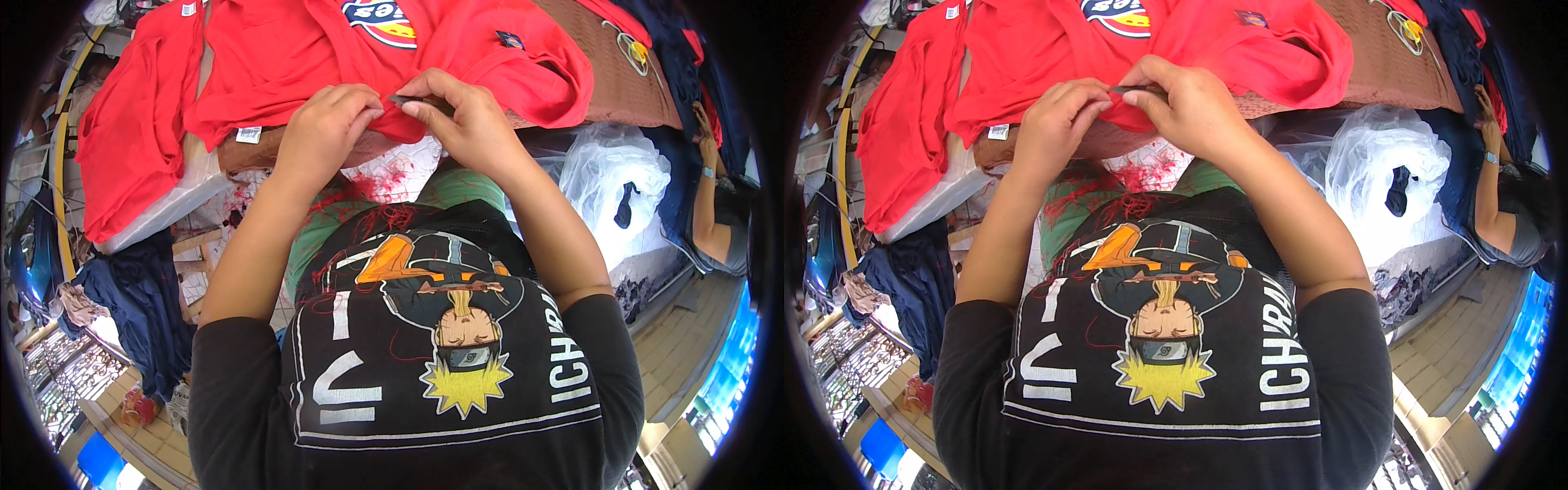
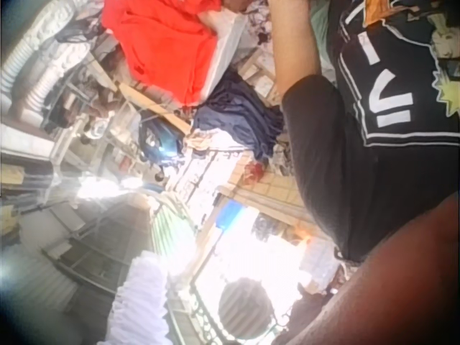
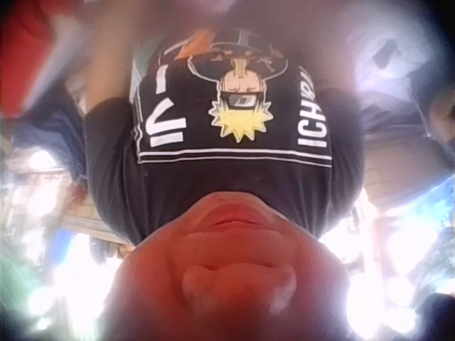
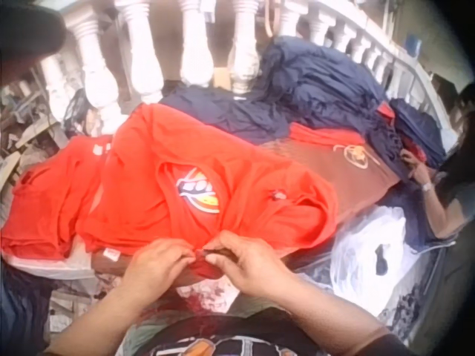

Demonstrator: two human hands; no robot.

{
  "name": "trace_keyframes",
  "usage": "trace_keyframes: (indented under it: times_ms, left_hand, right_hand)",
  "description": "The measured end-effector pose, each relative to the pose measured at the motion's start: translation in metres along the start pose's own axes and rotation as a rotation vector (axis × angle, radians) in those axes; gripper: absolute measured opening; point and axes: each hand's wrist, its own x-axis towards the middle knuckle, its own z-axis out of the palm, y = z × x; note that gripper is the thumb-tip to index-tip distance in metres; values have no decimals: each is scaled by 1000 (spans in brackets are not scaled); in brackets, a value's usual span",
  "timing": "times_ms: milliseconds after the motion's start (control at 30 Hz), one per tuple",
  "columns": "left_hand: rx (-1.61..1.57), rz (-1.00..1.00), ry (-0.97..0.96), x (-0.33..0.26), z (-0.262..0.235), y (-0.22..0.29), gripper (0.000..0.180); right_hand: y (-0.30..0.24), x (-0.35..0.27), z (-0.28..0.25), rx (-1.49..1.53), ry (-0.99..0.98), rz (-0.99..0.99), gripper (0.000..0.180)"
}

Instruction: The person trims loose threads from red shirts using a pair of snips and then records information in a notebook with a pen.

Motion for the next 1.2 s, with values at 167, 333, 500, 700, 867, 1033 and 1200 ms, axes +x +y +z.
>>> trace_keyframes:
  times_ms: [167,333,500,700,867,1033,1200]
  left_hand:
    - [63,92,49,-3,10,-6,21]
    - [17,25,47,-2,13,-8,19]
    - [-62,-110,66,7,9,3,13]
    - [-375,-431,53,11,9,5,15]
    - [-478,-441,132,15,6,5,17]
    - [-788,-514,206,12,14,-1,17]
    - [-950,-598,228,12,15,2,18]
  right_hand:
    - [9,1,5,29,29,131,15]
    - [11,2,6,38,32,123,16]
    - [17,2,7,42,33,103,17]
    - [16,0,6,67,18,95,18]
    - [9,1,5,-72,-50,145,17]
    - [14,3,7,-95,35,85,18]
    - [16,1,8,-107,61,83,18]
